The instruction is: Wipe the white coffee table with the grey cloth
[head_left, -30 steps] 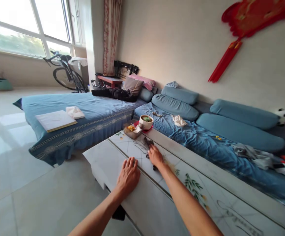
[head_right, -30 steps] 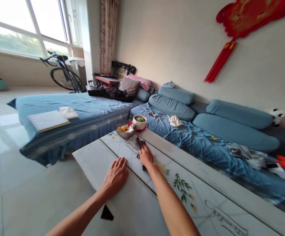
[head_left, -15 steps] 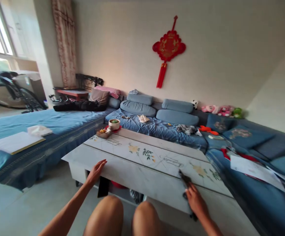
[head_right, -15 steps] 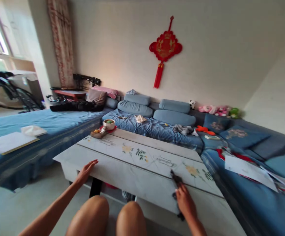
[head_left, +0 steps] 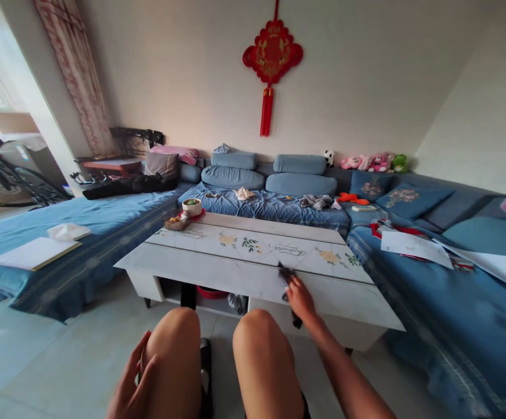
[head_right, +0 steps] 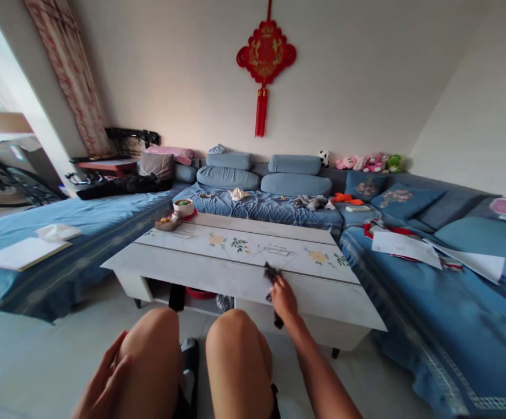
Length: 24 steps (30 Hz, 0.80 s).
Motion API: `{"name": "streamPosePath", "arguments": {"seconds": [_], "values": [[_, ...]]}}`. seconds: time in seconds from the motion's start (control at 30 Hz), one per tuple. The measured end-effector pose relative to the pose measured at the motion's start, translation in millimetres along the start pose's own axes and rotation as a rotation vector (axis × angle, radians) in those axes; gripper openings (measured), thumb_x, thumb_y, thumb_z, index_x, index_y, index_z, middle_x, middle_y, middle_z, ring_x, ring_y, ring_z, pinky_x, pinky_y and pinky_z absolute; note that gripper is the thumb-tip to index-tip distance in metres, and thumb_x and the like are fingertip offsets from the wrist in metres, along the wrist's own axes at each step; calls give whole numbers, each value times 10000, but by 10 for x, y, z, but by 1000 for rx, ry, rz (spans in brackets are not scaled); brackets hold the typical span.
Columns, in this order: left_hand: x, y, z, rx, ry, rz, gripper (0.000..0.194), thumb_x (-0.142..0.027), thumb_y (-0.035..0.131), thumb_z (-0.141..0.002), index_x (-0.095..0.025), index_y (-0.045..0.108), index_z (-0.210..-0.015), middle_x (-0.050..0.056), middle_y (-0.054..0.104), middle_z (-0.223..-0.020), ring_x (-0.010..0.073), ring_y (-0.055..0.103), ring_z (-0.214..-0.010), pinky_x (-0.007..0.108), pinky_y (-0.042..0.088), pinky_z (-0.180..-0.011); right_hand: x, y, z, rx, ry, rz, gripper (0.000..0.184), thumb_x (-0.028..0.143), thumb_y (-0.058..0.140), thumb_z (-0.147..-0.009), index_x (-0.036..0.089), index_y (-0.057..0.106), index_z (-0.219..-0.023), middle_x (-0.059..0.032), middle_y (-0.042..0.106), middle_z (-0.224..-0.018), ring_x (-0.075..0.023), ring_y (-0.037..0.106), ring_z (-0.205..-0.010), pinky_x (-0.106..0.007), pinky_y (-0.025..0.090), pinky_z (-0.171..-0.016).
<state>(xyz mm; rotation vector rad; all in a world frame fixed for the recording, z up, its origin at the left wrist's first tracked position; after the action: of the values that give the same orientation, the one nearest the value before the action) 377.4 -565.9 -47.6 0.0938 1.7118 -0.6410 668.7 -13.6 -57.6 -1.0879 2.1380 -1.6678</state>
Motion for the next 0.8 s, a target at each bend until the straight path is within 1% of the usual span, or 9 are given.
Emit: {"name": "streamPosePath", "arguments": {"seconds": [0.07, 0.1, 0.17, 0.23, 0.37, 0.47, 0.53, 0.67, 0.8], "values": [[-176, 10, 2, -78, 87, -101, 933, -820, 655, -972, -306, 519, -1738, 108, 575, -1768, 458, 546, -1631, 713, 450, -1356, 306, 160, -2, 27, -85, -48, 495, 282, 533, -1106, 200, 777, -1529, -105, 662, -1693, -253, 588, -1598, -379, 481, -1342], [-267, 25, 19, -106, 136, -157, 920, -803, 664, -966, -312, 522, -1730, 111, 552, -1784, 460, 532, -1642, 718, 451, -1356, 350, 188, 8, 34, -107, -65, 505, 289, 532, -1108, 201, 766, -1548, -97, 659, -1698, -248, 584, -1604, -376, 478, -1346], [-414, 84, 95, -128, 220, -244, 867, -742, 658, -991, -350, 493, -1747, 92, 477, -1838, 444, 501, -1667, 712, 431, -1377, 204, 143, 51, 34, -111, -83, 516, 308, 508, -1118, 195, 763, -1552, -95, 652, -1706, -244, 578, -1611, -374, 475, -1350], [-475, 170, 197, -116, 252, -292, 819, -669, 621, -1038, -395, 433, -1787, 61, 399, -1883, 426, 482, -1683, 707, 411, -1397, -213, -24, 117, 16, -61, -75, 526, 324, 462, -1128, 179, 774, -1526, -114, 645, -1708, -247, 574, -1612, -383, 467, -1355], [-456, 310, 326, -128, 265, -320, 817, -592, 592, -1057, -433, 367, -1826, 44, 365, -1898, 425, 468, -1692, 711, 457, -1376, -1321, -567, 242, -45, 150, 8, 565, 323, 390, -1109, 128, 798, -1447, -212, 685, -1620, -311, 623, -1547, -457, 488, -1332], [-411, 421, 291, -121, 271, -376, 831, -558, 612, -1065, -411, 345, -1838, 77, 382, -1888, 441, 441, -1705, 743, 439, -1375, -1825, -857, 280, -67, 275, 75, 554, 313, 402, -1066, 119, 830, -1360, -247, 735, -1514, -366, 672, -1460, -504, 527, -1282], [-405, 489, 240, -111, 290, -399, 820, -533, 605, -1082, -405, 332, -1845, 84, 372, -1894, 433, 423, -1718, 735, 436, -1379, -1952, -895, 288, -79, 307, 110, 567, 316, 392, -1053, 106, 839, -1331, -261, 739, -1497, -388, 672, -1449, -509, 528, -1273], [-440, 568, 157, -133, 350, -438, 823, -478, 600, -1099, -416, 301, -1863, 84, 387, -1888, 421, 444, -1709, 707, 483, -1357, -2050, -777, 318, -112, 311, 201, 614, 323, 346, -1055, 69, 845, -1307, -299, 728, -1480, -408, 695, -1404, -514, 562, -1216], [-496, 651, 120, -155, 422, -481, 853, -397, 542, -1140, -500, 138, -1884, 67, 361, -1899, 411, 463, -1698, 710, 517, -1327, -1958, -859, 266, -165, 363, 241, 553, 288, 375, -1030, 117, 879, -1182, -298, 772, -1316, -431, 754, -1264, -572, 613, -1124]]}}
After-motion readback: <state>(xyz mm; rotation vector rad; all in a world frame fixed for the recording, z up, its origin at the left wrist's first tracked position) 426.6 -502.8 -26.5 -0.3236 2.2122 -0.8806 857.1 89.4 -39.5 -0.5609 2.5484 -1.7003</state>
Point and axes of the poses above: each hand's wrist, its own z-axis away from the middle knuckle, its own y-axis out of the palm, x = y × z, the point moved 9 cm from there along -z, towards the middle knuckle
